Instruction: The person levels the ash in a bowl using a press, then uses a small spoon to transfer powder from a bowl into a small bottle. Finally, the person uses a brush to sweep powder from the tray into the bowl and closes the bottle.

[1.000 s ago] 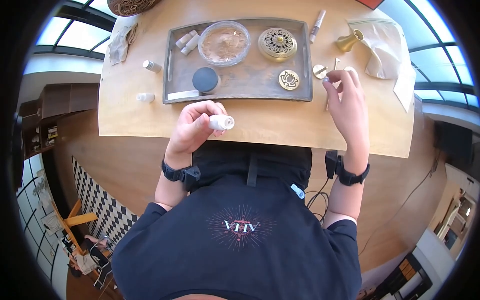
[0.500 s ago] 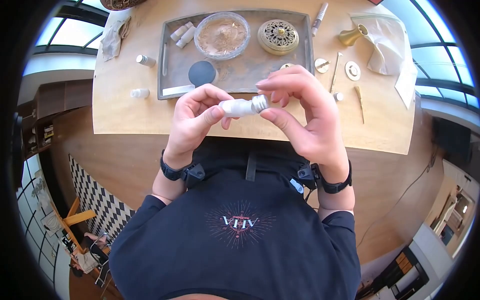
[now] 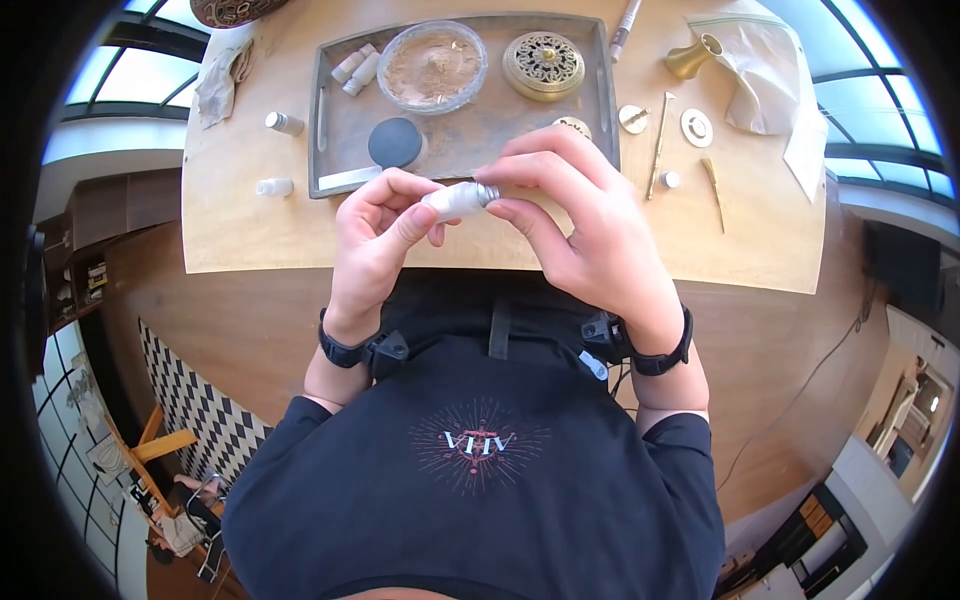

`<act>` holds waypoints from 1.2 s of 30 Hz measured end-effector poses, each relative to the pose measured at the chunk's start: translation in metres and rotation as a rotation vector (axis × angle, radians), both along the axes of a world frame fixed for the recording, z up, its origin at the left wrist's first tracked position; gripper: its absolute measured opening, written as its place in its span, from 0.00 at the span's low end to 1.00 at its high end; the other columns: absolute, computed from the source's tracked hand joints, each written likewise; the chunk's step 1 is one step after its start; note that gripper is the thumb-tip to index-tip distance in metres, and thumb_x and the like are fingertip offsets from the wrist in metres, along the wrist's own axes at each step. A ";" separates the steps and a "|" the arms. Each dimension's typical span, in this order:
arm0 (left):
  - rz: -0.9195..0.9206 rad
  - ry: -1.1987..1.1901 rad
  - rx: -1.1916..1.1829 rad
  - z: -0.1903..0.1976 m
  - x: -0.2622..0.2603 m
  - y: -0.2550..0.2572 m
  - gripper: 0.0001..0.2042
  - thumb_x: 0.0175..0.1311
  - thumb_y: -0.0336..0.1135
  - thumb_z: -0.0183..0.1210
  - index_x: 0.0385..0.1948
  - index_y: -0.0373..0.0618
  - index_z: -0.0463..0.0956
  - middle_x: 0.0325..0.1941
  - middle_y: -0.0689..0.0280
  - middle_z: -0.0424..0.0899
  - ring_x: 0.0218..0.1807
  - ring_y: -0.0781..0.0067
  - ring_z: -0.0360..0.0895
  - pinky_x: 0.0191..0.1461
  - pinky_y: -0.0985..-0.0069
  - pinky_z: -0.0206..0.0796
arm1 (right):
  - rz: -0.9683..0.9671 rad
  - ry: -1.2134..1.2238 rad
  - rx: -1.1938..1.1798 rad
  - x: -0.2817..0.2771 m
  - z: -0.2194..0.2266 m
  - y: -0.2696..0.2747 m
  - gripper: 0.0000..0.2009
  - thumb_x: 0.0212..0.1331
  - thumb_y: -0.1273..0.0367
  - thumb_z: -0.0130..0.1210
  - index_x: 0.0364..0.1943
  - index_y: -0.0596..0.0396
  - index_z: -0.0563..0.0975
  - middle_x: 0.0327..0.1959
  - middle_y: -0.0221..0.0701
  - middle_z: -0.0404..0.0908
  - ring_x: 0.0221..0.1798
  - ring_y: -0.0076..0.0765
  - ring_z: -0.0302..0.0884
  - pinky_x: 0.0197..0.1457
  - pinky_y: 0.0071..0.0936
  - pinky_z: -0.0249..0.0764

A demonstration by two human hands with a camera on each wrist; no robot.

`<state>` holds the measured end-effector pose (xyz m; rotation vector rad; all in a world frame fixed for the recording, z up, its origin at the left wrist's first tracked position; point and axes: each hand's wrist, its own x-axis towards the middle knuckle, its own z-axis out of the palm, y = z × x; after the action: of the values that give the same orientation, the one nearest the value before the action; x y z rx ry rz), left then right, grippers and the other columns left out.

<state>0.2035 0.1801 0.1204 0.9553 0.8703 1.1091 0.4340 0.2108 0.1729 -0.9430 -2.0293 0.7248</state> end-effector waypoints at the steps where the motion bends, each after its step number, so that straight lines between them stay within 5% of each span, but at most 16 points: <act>1: 0.000 -0.015 -0.007 -0.001 -0.001 0.000 0.12 0.71 0.32 0.67 0.48 0.34 0.80 0.43 0.59 0.89 0.39 0.79 0.83 0.45 0.80 0.76 | 0.004 0.008 0.002 0.000 0.000 0.000 0.13 0.56 0.80 0.68 0.46 0.57 0.83 0.44 0.37 0.82 0.44 0.42 0.82 0.48 0.33 0.78; 6: 0.029 -0.091 0.003 -0.006 -0.005 -0.003 0.11 0.71 0.31 0.67 0.48 0.34 0.80 0.43 0.58 0.89 0.40 0.78 0.84 0.45 0.80 0.76 | -0.206 0.107 0.038 0.032 -0.005 -0.001 0.13 0.57 0.82 0.66 0.46 0.59 0.83 0.47 0.35 0.83 0.41 0.31 0.80 0.47 0.30 0.77; 9: 0.058 -0.112 0.012 -0.008 -0.016 -0.005 0.10 0.71 0.30 0.66 0.47 0.35 0.80 0.45 0.57 0.89 0.41 0.77 0.85 0.46 0.80 0.77 | -0.522 -0.339 0.058 0.063 -0.014 0.006 0.10 0.63 0.78 0.63 0.47 0.60 0.82 0.44 0.37 0.82 0.40 0.36 0.80 0.47 0.30 0.76; 10: 0.054 -0.095 0.012 -0.006 -0.020 -0.006 0.11 0.73 0.30 0.64 0.49 0.33 0.79 0.45 0.55 0.88 0.40 0.73 0.85 0.46 0.78 0.77 | -0.558 -0.423 -0.110 0.073 -0.023 0.009 0.09 0.66 0.75 0.62 0.48 0.60 0.82 0.43 0.38 0.82 0.41 0.39 0.80 0.47 0.33 0.76; 14: 0.076 -0.141 -0.004 -0.006 -0.035 -0.012 0.11 0.73 0.32 0.64 0.48 0.34 0.79 0.44 0.55 0.88 0.39 0.76 0.84 0.44 0.78 0.77 | -0.505 -0.664 -0.139 0.086 -0.048 0.017 0.13 0.66 0.71 0.63 0.52 0.59 0.81 0.44 0.39 0.82 0.44 0.41 0.80 0.49 0.38 0.75; 20: 0.084 -0.280 -0.014 -0.014 -0.063 -0.027 0.12 0.72 0.32 0.66 0.48 0.34 0.80 0.41 0.60 0.88 0.38 0.79 0.83 0.45 0.80 0.77 | -0.539 -0.446 0.066 0.048 -0.002 0.015 0.18 0.63 0.70 0.66 0.57 0.57 0.81 0.44 0.33 0.83 0.43 0.38 0.78 0.50 0.38 0.74; 26: 0.114 -0.225 -0.001 -0.015 -0.083 -0.039 0.11 0.72 0.31 0.65 0.49 0.35 0.80 0.41 0.63 0.87 0.38 0.80 0.83 0.45 0.81 0.77 | 0.238 -0.167 -0.153 -0.083 0.023 0.006 0.40 0.40 0.59 0.83 0.62 0.54 0.78 0.41 0.32 0.84 0.41 0.34 0.82 0.46 0.32 0.79; 28: 0.129 -0.217 0.001 -0.016 -0.096 -0.048 0.10 0.72 0.29 0.65 0.50 0.35 0.79 0.43 0.64 0.87 0.40 0.80 0.83 0.46 0.80 0.77 | 0.392 -0.141 -0.081 -0.117 0.019 0.011 0.24 0.48 0.61 0.79 0.49 0.54 0.82 0.36 0.33 0.83 0.38 0.37 0.82 0.43 0.33 0.79; 30: 0.203 -0.255 0.093 -0.022 -0.109 -0.053 0.12 0.72 0.27 0.63 0.53 0.35 0.78 0.45 0.63 0.86 0.44 0.77 0.84 0.49 0.80 0.76 | 0.423 -0.142 0.044 -0.144 0.015 0.015 0.14 0.56 0.62 0.73 0.40 0.53 0.82 0.33 0.32 0.81 0.37 0.38 0.82 0.41 0.34 0.79; 33: 0.523 -0.036 0.153 -0.026 -0.131 -0.058 0.14 0.76 0.33 0.58 0.57 0.34 0.77 0.47 0.60 0.86 0.45 0.75 0.81 0.53 0.77 0.73 | 0.386 -0.189 0.224 -0.178 0.005 0.024 0.11 0.54 0.66 0.73 0.35 0.54 0.82 0.30 0.31 0.81 0.34 0.39 0.81 0.37 0.34 0.77; 36: 0.710 0.061 0.160 -0.044 -0.167 -0.059 0.18 0.79 0.39 0.53 0.58 0.32 0.76 0.47 0.58 0.84 0.44 0.74 0.77 0.53 0.74 0.70 | 0.370 -0.479 0.337 -0.206 -0.009 0.033 0.12 0.58 0.62 0.69 0.33 0.55 0.81 0.31 0.31 0.82 0.38 0.39 0.81 0.40 0.36 0.77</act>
<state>0.0362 0.1210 0.0763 0.8260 1.2315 1.7797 0.2277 0.2440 0.1637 -0.5833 -2.6884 0.3348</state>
